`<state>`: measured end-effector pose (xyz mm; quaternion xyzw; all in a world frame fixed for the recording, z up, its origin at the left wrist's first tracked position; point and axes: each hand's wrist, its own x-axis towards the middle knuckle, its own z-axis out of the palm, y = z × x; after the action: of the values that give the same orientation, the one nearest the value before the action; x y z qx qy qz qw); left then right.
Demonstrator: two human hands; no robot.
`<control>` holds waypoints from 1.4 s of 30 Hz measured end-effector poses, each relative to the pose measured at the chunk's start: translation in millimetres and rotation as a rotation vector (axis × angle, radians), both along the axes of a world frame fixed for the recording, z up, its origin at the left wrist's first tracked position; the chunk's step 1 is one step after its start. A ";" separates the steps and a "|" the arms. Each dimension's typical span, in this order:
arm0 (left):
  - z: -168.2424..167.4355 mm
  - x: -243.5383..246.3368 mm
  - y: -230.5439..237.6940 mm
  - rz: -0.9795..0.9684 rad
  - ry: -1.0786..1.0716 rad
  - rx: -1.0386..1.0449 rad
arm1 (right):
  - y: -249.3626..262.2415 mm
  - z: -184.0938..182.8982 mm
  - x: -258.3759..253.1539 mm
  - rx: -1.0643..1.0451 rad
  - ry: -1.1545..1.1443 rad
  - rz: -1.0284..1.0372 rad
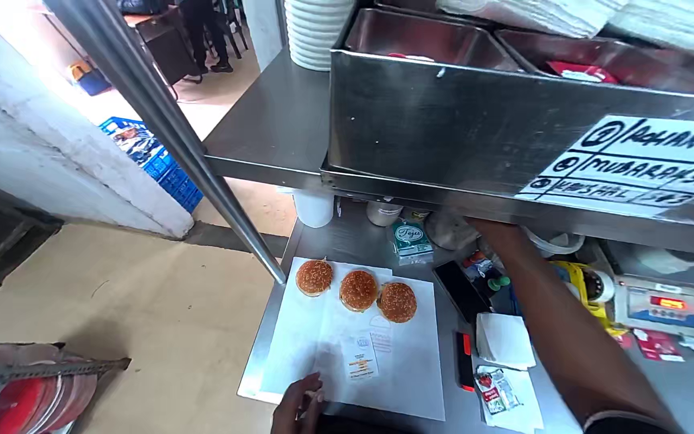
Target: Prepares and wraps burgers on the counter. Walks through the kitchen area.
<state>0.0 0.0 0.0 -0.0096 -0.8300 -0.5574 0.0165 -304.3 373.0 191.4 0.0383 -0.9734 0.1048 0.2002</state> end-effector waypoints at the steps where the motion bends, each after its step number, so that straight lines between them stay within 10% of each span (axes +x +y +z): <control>1: 4.1 -11.7 7.1 -0.060 -0.023 0.037 | -12.9 2.0 26.0 -0.150 0.044 -0.029; 6: 27.5 -61.8 48.3 -0.411 -0.101 0.379 | -76.2 -102.6 192.4 -1.062 -0.253 0.235; 9: 35.2 -70.5 56.9 -0.493 -0.109 0.457 | -126.2 -157.4 257.8 -1.069 -0.345 0.511; 11: 32.7 -68.3 49.0 -0.499 -0.146 0.162 | -130.3 -172.3 273.3 -0.919 -0.409 0.560; 16: 46.6 -63.9 40.4 -0.785 -0.197 -0.562 | -131.2 -165.7 268.1 -1.259 -0.743 0.290; 24: 53.5 -61.7 11.4 -0.935 -0.068 -0.070 | -112.0 -122.8 247.0 -1.434 -0.641 0.637; 27: 28.7 -63.7 -20.7 -0.759 -0.129 0.095 | -80.2 -112.8 223.7 -1.691 -0.306 0.408; 34: -77.6 -91.3 -12.9 -0.613 0.299 -0.497 | -157.6 -237.7 209.8 -1.457 -0.519 0.242; 42: -95.9 -96.5 -14.6 -0.581 0.370 -0.600 | -173.4 -271.0 218.7 -1.175 -0.334 0.180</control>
<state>-96.5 -14.6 -95.9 -0.3459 -0.9008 -0.2626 0.0038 -85.6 199.6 -79.7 -0.0133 -0.7639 0.6447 0.0230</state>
